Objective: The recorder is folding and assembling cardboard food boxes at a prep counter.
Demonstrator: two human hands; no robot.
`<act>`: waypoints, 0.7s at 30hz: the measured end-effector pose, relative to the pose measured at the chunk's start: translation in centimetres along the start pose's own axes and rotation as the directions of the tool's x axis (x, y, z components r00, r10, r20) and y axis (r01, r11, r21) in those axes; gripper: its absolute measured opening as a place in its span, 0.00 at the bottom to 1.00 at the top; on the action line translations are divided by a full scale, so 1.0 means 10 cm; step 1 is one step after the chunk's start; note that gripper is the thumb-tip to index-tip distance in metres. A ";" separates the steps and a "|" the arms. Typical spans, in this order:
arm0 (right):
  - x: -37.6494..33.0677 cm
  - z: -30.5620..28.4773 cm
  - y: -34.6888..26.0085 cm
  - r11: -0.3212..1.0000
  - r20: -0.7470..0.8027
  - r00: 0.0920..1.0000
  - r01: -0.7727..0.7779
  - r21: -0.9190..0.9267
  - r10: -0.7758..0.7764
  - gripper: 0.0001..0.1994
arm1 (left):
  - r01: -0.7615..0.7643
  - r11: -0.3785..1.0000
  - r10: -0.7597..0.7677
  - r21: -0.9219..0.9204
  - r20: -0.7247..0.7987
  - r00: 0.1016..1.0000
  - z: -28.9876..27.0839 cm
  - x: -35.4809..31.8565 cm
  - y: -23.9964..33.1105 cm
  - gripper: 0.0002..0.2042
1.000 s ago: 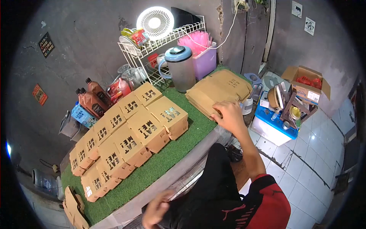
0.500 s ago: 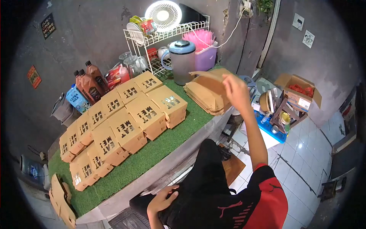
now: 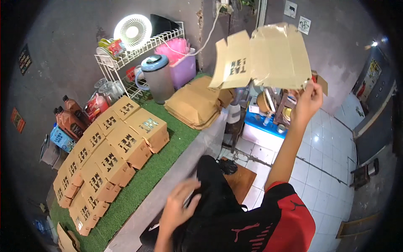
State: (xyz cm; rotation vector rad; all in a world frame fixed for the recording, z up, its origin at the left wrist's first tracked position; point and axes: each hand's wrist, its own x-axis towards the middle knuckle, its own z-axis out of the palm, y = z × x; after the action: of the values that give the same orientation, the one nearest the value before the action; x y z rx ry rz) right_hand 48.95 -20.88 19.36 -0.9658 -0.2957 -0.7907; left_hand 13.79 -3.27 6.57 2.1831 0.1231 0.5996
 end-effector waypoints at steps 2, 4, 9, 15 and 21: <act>-0.28 -0.31 -0.10 1.000 0.116 0.993 -0.001 0.016 -0.001 0.11 | -0.260 0.940 0.286 0.223 -0.092 0.954 -0.05 0.52 0.34 0.19; -0.65 -0.55 -0.25 0.982 0.162 0.983 -0.061 -0.179 0.090 0.11 | -0.420 0.825 0.469 0.379 -0.045 0.882 0.02 1.00 0.68 0.22; -1.21 -0.59 -0.75 0.943 0.330 0.887 -0.272 -0.190 0.323 0.10 | -0.520 0.665 0.472 0.537 0.238 0.849 0.37 1.39 0.78 0.25; -1.26 -0.58 -0.75 0.948 0.782 0.623 0.238 -0.211 0.018 0.21 | -0.254 0.958 0.286 -0.135 0.371 0.883 0.13 1.06 0.58 0.18; -1.71 -0.43 -0.58 0.934 0.809 0.471 -0.231 -0.272 0.352 0.16 | -0.098 0.964 0.175 -0.249 0.312 0.934 0.05 0.70 0.25 0.15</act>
State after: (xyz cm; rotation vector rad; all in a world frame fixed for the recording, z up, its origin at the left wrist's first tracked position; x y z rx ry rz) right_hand 32.55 -18.31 11.08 -1.4467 -0.9237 0.0712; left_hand 19.90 -3.22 10.83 2.0422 -0.2692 0.2963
